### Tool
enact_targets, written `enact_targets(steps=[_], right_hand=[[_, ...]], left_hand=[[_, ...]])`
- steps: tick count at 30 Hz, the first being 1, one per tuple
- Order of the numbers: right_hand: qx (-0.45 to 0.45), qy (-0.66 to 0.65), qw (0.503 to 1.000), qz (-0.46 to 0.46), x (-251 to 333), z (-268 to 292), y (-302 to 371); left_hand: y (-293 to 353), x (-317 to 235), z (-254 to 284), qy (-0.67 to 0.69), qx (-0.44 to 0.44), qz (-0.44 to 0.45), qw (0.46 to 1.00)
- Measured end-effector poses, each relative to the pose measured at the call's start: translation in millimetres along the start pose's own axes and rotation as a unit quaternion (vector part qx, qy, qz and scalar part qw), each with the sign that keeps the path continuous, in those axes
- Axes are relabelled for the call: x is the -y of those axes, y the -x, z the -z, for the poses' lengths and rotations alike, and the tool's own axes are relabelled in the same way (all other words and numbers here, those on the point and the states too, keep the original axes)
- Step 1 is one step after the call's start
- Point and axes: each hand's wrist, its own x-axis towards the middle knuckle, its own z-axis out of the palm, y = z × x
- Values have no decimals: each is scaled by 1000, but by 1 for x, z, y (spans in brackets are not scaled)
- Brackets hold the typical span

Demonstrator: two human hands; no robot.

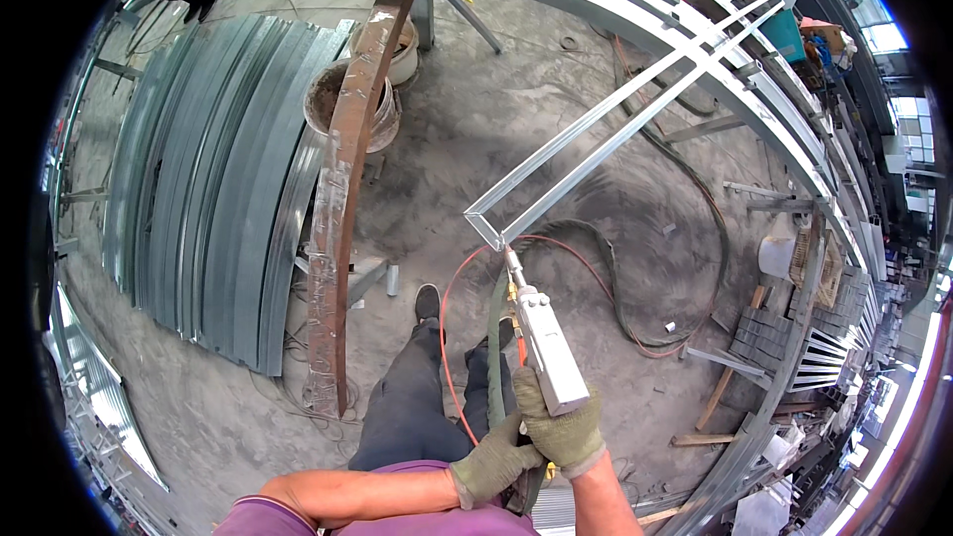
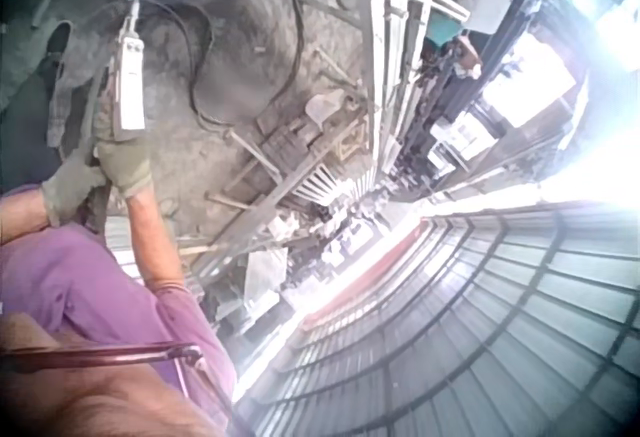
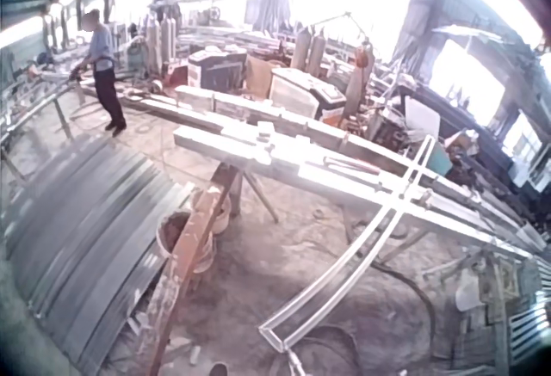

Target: The person uses a handheld welding torch to join metal frame pieces in a workshop. They position the frame, weld along seams, and reposition the frame to weld additional joints.

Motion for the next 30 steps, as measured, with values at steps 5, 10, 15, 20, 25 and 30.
enact_targets(steps=[5,10,15,20,25,30], right_hand=[[-1,9,1000,-20,7,-5,-4],[-9,-7,1000,-12,-1,-8,-4],[-11,25,1000,-1,1,-10,-6],[-10,40,999,18,2,-9,-7],[-1,41,999,2,5,-9,-8],[-2,71,997,30,7,-8,-10]], left_hand=[[-1,-1,5,13,7,-12,1000],[0,-3,8,-2,11,-13,1000],[-4,4,11,1,6,-2,1000],[-1,-6,11,2,10,-2,1000],[0,-8,11,-1,13,-9,1000],[-1,-4,12,2,12,-3,1000]])
